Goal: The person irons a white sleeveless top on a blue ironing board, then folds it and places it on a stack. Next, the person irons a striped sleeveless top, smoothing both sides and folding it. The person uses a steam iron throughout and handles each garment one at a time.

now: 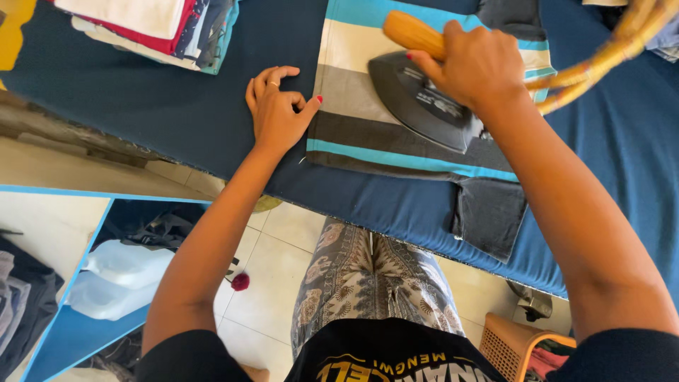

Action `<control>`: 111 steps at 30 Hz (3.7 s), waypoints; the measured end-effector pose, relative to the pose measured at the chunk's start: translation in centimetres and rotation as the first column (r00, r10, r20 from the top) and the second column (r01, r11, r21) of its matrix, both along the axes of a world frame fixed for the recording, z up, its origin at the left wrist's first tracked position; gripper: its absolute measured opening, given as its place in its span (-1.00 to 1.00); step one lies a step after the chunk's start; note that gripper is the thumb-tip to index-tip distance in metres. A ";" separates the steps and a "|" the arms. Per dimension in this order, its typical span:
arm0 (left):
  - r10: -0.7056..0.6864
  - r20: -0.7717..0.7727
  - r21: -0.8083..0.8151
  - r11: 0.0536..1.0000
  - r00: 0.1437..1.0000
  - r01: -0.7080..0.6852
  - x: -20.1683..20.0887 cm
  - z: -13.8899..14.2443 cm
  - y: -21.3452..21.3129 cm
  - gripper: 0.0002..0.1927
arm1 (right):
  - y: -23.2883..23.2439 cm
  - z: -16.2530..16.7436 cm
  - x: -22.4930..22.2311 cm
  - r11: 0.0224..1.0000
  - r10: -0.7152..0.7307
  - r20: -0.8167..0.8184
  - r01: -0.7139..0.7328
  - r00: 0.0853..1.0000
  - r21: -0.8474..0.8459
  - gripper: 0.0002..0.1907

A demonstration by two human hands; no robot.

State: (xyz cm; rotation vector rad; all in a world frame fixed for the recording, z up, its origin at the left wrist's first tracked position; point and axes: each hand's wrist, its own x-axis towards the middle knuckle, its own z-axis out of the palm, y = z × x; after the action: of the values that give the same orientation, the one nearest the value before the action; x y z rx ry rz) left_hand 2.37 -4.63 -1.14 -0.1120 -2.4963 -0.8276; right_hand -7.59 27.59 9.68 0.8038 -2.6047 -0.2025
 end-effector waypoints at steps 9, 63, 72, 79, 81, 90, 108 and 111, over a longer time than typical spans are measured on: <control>0.126 0.044 0.187 0.973 0.991 -0.132 -0.9 -0.7 0.1 -0.57 | -6.7 3.0 1.6 0.952 0.290 0.284 -0.306 0.914 0.011 -0.25; -0.078 0.087 -0.519 0.847 0.993 0.112 -1.1 2.5 1.9 -0.93 | 21.7 0.6 13.2 0.992 -0.126 -0.077 0.125 0.989 -0.016 -0.34; -0.187 0.113 -0.279 0.937 0.976 0.212 -8.6 1.8 5.9 -0.41 | 17.9 -0.9 11.3 0.896 -0.443 -0.184 0.437 0.877 -0.076 -0.34; -0.151 0.232 -0.289 0.933 0.961 0.216 -9.0 0.4 5.5 -0.32 | 18.4 -1.9 4.3 0.802 -0.597 -0.267 0.575 0.757 -0.163 -0.37; -0.187 0.253 -0.315 0.912 0.949 0.264 -9.5 0.7 4.8 -0.32 | 18.6 -1.8 2.4 0.819 -0.567 -0.327 0.559 0.756 -0.128 -0.39; -0.196 0.171 -0.314 0.918 0.966 0.242 -9.3 1.0 0.2 -0.41 | 18.8 -0.9 1.8 0.949 -0.312 -0.077 0.305 0.947 -0.082 -0.38; -0.163 0.113 -0.237 0.953 0.980 0.186 -9.3 1.1 0.9 -0.48 | 12.3 -1.3 -4.9 0.973 -0.212 -0.353 0.231 0.911 0.012 -0.36; -0.153 0.095 -0.230 0.958 0.984 0.171 -9.2 1.1 0.9 -0.51 | 10.1 -1.5 -6.9 0.934 -0.287 -0.519 0.356 0.805 0.036 -0.34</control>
State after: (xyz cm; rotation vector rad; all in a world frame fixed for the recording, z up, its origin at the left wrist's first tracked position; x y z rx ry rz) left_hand -6.79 -3.71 -0.08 -0.3789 -2.6785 -0.6022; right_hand -14.46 37.68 8.19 0.2747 -2.2092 -0.6055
